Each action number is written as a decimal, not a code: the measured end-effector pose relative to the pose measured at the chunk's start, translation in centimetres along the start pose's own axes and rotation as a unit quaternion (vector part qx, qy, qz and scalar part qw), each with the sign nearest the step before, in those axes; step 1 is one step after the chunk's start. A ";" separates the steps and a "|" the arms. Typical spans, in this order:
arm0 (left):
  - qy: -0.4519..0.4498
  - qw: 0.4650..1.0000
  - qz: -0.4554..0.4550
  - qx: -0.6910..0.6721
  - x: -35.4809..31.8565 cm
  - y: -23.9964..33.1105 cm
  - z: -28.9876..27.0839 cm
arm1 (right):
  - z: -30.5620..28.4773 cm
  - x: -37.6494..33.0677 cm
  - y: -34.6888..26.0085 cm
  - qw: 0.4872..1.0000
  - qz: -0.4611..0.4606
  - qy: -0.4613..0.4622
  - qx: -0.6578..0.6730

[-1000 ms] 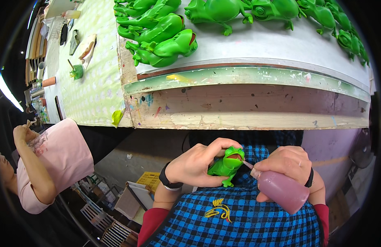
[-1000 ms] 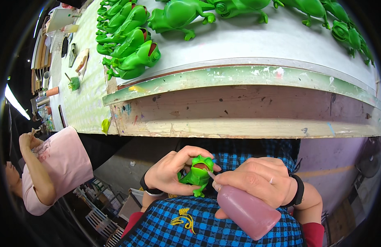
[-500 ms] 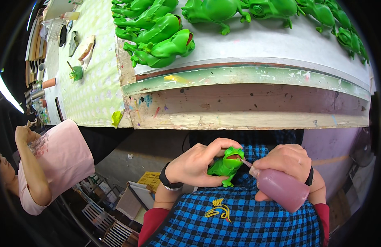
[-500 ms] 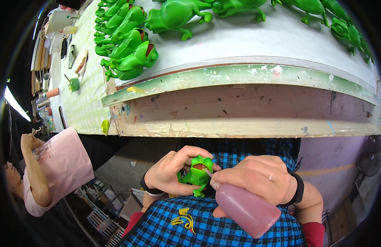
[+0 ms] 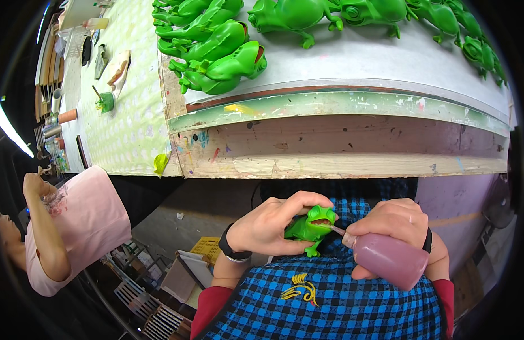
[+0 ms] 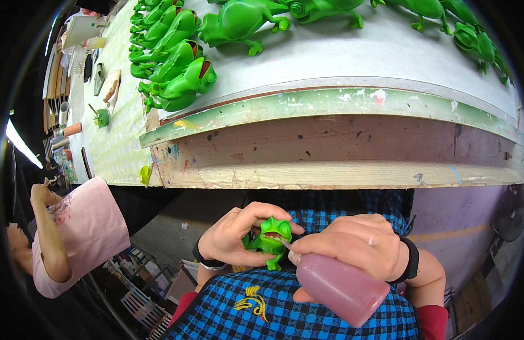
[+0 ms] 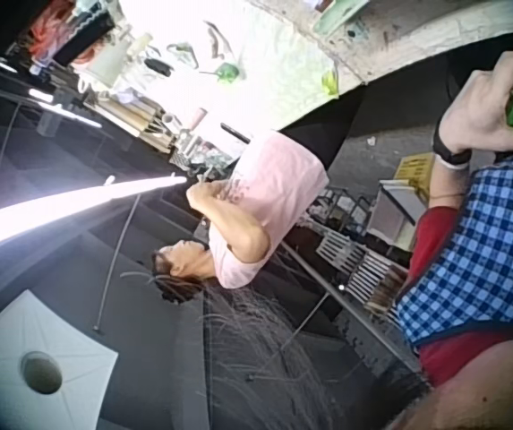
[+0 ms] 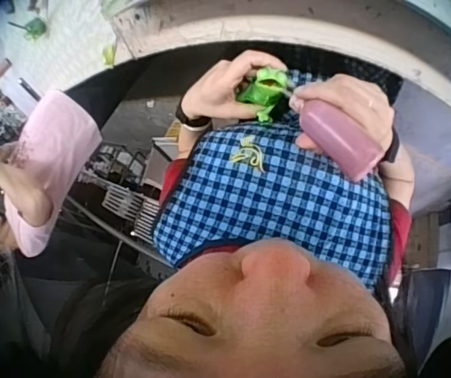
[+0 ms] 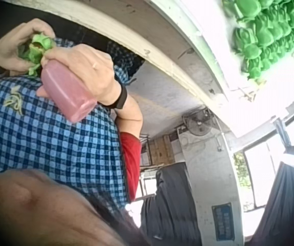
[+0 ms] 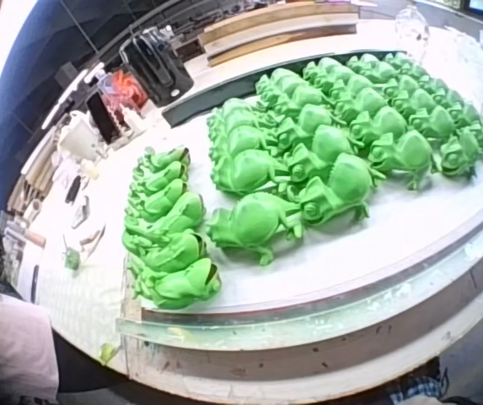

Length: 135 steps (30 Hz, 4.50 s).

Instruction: Decorating and assembling green plastic chameleon figurines using paint and glue.

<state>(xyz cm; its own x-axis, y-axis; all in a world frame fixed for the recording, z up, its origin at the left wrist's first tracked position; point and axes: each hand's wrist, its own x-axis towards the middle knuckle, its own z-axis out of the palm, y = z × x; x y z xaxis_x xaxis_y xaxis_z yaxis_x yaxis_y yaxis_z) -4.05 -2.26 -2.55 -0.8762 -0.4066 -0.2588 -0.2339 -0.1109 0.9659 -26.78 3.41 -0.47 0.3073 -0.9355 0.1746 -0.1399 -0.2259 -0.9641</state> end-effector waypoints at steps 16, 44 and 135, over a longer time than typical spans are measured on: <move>0.015 0.998 0.064 -0.024 0.5 -0.3 0.1 | 0.0 0.1 0.0 0.999 0.009 -0.015 0.032; 0.051 0.993 0.108 0.013 0.2 -1.0 -0.2 | 0.7 0.6 0.2 0.998 0.003 -0.059 0.025; 0.035 0.996 0.045 0.075 0.3 -0.5 -0.5 | 0.3 0.4 0.1 0.999 0.020 -0.019 0.031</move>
<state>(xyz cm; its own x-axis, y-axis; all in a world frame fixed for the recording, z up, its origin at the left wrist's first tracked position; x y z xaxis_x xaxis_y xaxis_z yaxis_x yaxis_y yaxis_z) -3.94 -2.81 -3.10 -0.8664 -0.4708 -0.1662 -0.2210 0.0630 0.9732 -26.35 3.09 -0.54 0.3379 -0.9322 0.1300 -0.0939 -0.1708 -0.9808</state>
